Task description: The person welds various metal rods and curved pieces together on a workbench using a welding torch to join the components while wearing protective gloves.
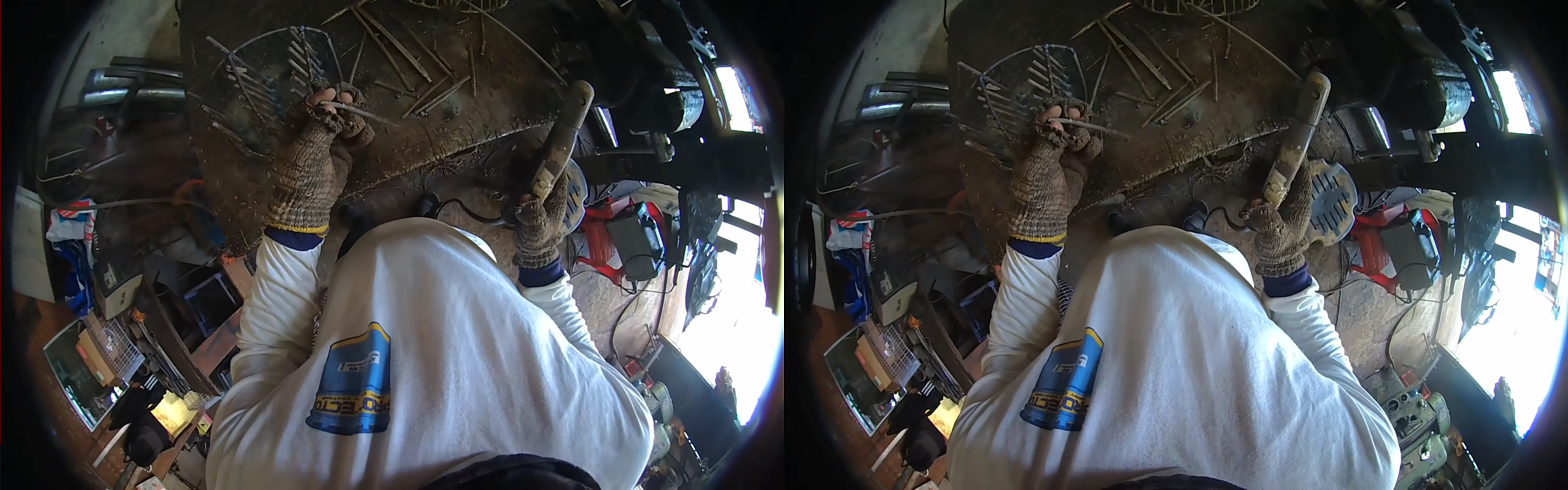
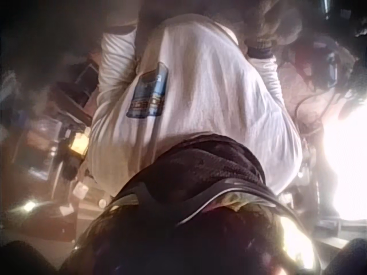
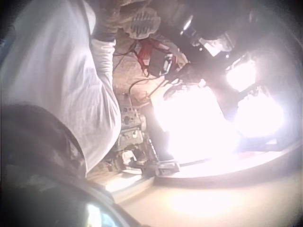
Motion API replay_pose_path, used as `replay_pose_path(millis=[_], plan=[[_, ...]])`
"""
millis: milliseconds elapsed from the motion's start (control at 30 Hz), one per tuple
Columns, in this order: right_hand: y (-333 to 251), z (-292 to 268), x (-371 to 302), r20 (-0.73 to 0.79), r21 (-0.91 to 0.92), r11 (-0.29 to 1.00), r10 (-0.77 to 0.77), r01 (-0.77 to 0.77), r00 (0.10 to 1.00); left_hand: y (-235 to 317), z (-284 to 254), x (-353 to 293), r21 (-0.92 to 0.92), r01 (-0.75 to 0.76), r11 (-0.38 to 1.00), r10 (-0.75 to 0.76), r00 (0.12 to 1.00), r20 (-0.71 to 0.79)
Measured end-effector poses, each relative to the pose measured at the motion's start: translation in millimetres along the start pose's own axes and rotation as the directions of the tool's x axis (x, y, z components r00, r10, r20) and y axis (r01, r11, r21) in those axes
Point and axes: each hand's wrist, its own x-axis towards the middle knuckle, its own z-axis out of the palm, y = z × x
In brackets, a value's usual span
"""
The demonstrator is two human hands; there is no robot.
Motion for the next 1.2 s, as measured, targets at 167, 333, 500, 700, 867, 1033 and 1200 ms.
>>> replay_pose_path(millis=[167, 333, 500, 700, 867, 1033, 1200], plan=[[-7, 0, -4, 0.019, 0.054, 0.998, 0.03, -0.031, 0.999, -5, -15, -9, 0.744, -0.115, 0.658, 0.146, 0.989, 0.024], [1, -7, -4, 0.012, 0.051, 0.996, 0.069, -0.069, 0.998, 6, -24, -20, 0.806, -0.136, 0.576, 0.172, 0.984, 0.043], [0, -6, 1, 0.033, 0.087, 0.995, 0.048, -0.051, 0.998, 32, -8, -37, 0.988, -0.061, 0.14, 0.17, 0.985, 0.036], [8, -11, 4, 0.015, 0.127, 0.991, 0.045, -0.046, 0.999, 30, -25, -48, 0.89, -0.059, 0.452, 0.184, 0.983, -0.028], [8, -3, 8, 0.006, 0.148, 0.987, 0.056, -0.056, 0.998, 30, -31, -47, 0.857, -0.015, 0.515, 0.127, 0.99, -0.059], [8, 0, 8, 0.008, 0.168, 0.982, 0.088, -0.088, 0.996, 30, -34, -49, 0.833, -0.03, 0.552, 0.128, 0.991, -0.049], [10, 2, 9, 0.01, 0.168, 0.981, 0.099, -0.099, 0.995, 28, -35, -53, 0.841, -0.071, 0.536, 0.197, 0.979, -0.043]])
